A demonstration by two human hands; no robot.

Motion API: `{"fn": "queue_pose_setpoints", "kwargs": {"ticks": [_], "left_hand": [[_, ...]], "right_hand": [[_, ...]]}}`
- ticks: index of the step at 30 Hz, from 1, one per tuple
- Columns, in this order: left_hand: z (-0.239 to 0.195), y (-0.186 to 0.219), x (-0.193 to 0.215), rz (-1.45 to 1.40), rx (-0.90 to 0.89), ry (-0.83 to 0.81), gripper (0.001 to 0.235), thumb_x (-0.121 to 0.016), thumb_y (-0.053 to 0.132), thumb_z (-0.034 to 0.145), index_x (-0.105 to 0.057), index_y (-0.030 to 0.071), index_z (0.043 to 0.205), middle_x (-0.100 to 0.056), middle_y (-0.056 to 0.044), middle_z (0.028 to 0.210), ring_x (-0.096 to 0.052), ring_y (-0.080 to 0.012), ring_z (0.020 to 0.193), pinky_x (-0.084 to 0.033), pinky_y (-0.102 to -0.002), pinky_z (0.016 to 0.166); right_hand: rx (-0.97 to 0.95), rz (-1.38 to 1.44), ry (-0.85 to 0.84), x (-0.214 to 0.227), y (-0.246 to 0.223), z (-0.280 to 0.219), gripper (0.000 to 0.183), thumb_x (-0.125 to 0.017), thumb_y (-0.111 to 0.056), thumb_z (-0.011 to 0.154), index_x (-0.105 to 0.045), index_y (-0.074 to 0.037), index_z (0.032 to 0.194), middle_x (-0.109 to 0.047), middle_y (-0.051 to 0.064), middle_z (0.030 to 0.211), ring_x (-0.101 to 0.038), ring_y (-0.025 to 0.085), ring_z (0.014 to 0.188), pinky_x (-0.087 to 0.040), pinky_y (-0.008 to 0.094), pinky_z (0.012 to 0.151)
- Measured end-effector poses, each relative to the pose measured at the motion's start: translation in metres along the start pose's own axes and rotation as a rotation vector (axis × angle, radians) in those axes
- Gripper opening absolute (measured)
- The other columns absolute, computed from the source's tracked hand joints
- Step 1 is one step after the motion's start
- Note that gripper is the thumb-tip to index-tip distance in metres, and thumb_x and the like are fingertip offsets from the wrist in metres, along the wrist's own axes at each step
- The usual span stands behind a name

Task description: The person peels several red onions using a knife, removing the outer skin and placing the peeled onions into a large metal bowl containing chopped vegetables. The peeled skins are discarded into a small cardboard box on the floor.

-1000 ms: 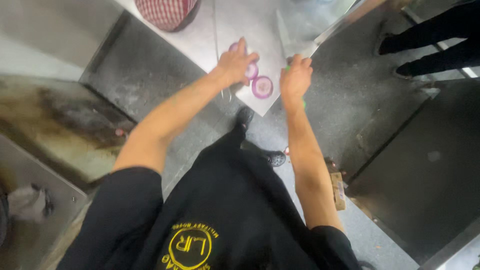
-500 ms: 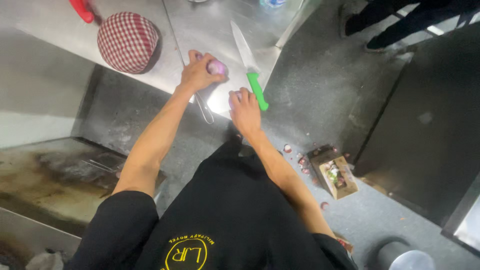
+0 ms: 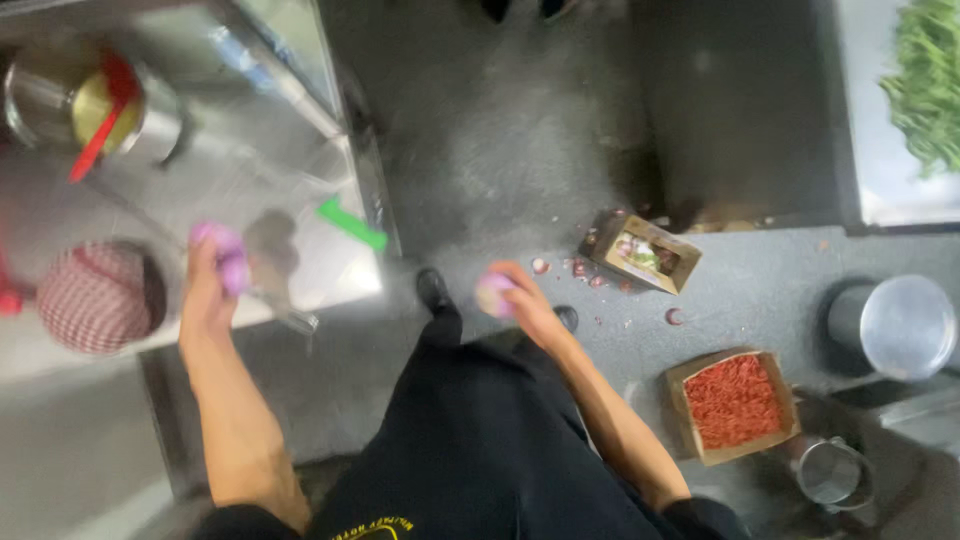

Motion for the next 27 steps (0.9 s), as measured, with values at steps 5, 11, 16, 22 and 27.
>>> {"fn": "queue_pose_setpoints", "kwargs": {"ticks": [5,11,16,22,27], "left_hand": [[-0.080,-0.023,-0.149,-0.292,0.064,-0.333,0.058,-0.070,0.055,0.094,-0.061,0.010,0.130,-0.063,-0.015,0.131,-0.068,-0.0280,0.088,-0.058,-0.039,0.062],[-0.186,-0.125,-0.444,-0.609,0.310,-0.990,0.085,-0.084,0.067,0.070,-0.058,0.015,0.131,-0.053,-0.017,0.151,-0.067,-0.0325,0.097,-0.059,-0.041,0.065],[-0.272,-0.223,-0.606,-0.390,0.561,-1.272,0.097,-0.075,0.076,0.071,-0.051,0.012,0.141,-0.059,-0.015,0.138,-0.069,-0.0263,0.099,-0.063,-0.038,0.071],[-0.361,-0.312,-0.720,-0.107,0.907,-1.516,0.098,-0.075,0.071,0.078,-0.048,0.009,0.148,-0.067,-0.013,0.119,-0.072,-0.0239,0.097,-0.063,-0.036,0.074],[-0.382,-0.371,-0.776,0.073,0.972,-1.555,0.097,-0.075,0.069,0.079,-0.050,0.006,0.149,-0.068,-0.012,0.117,-0.072,-0.0226,0.093,-0.063,-0.035,0.071]], "right_hand": [[0.091,0.287,0.366,0.161,-0.014,-0.117,0.026,-0.063,-0.030,0.096,-0.055,-0.012,0.113,-0.072,0.018,0.110,-0.074,0.034,0.092,-0.060,0.046,0.077],[0.137,0.355,0.659,0.309,-0.028,-0.251,0.029,-0.065,-0.032,0.093,-0.056,-0.011,0.110,-0.071,0.019,0.105,-0.073,0.035,0.086,-0.059,0.048,0.072],[0.352,0.367,0.820,0.384,-0.024,-0.364,0.030,-0.065,-0.022,0.091,-0.059,-0.005,0.115,-0.070,0.019,0.110,-0.074,0.032,0.096,-0.060,0.044,0.086],[0.594,0.448,0.981,0.457,-0.025,-0.435,0.036,-0.059,-0.027,0.096,-0.060,-0.002,0.123,-0.072,0.021,0.115,-0.070,0.036,0.091,-0.058,0.047,0.079],[0.751,0.708,1.047,0.486,-0.040,-0.450,0.043,-0.062,-0.033,0.098,-0.057,0.002,0.124,-0.067,0.020,0.116,-0.068,0.039,0.100,-0.057,0.051,0.088]]}}
Point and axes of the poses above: each hand's wrist, its own z-axis towards the middle knuckle, its own x-axis out of the back of the hand, y = z × x, the point moved 7 cm from there along z, towards the middle knuckle
